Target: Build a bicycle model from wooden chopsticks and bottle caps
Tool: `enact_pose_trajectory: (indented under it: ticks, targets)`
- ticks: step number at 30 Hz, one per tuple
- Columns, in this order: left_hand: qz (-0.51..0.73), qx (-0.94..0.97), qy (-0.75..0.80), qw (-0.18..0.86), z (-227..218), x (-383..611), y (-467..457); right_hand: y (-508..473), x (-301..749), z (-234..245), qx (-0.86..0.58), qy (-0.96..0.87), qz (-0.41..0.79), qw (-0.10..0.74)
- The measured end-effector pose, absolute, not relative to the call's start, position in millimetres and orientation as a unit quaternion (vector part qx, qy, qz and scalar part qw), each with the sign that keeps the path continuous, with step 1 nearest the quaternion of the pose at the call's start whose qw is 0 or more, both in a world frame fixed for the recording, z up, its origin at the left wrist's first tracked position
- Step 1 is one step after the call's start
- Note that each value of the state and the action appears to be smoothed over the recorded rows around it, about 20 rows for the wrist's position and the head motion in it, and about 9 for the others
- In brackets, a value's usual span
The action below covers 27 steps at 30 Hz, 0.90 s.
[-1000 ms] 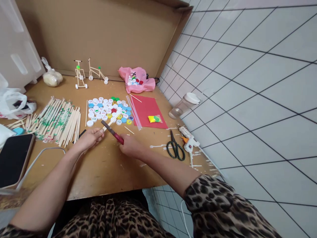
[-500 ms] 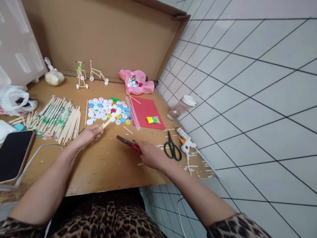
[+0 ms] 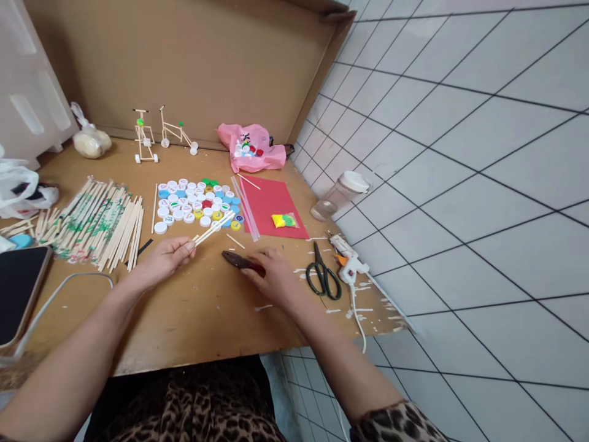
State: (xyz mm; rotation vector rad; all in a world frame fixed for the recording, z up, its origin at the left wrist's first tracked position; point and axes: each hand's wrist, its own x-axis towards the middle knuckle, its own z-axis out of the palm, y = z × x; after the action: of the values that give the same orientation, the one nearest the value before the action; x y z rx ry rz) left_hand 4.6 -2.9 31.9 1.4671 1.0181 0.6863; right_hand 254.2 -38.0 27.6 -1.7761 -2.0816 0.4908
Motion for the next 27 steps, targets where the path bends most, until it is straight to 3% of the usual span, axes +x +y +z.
enact_pose_trajectory:
  ticks: [4, 8, 27]
  targets:
    - [0.287, 0.640, 0.435, 0.565, 32.4, 6.0, -4.5, -19.7, 219.2, 34.4, -0.577, -0.558, 0.468, 0.368]
    - [0.284, 0.650, 0.431, 0.558, 32.8, 6.4, -4.5, -2.7, 183.2, 38.7, -0.480, -0.437, 0.619, 0.441]
    - [0.255, 0.664, 0.418, 0.565, 37.5, 2.1, -2.6, 12.8, 172.2, 30.4, -0.432, -0.438, 0.668, 0.418]
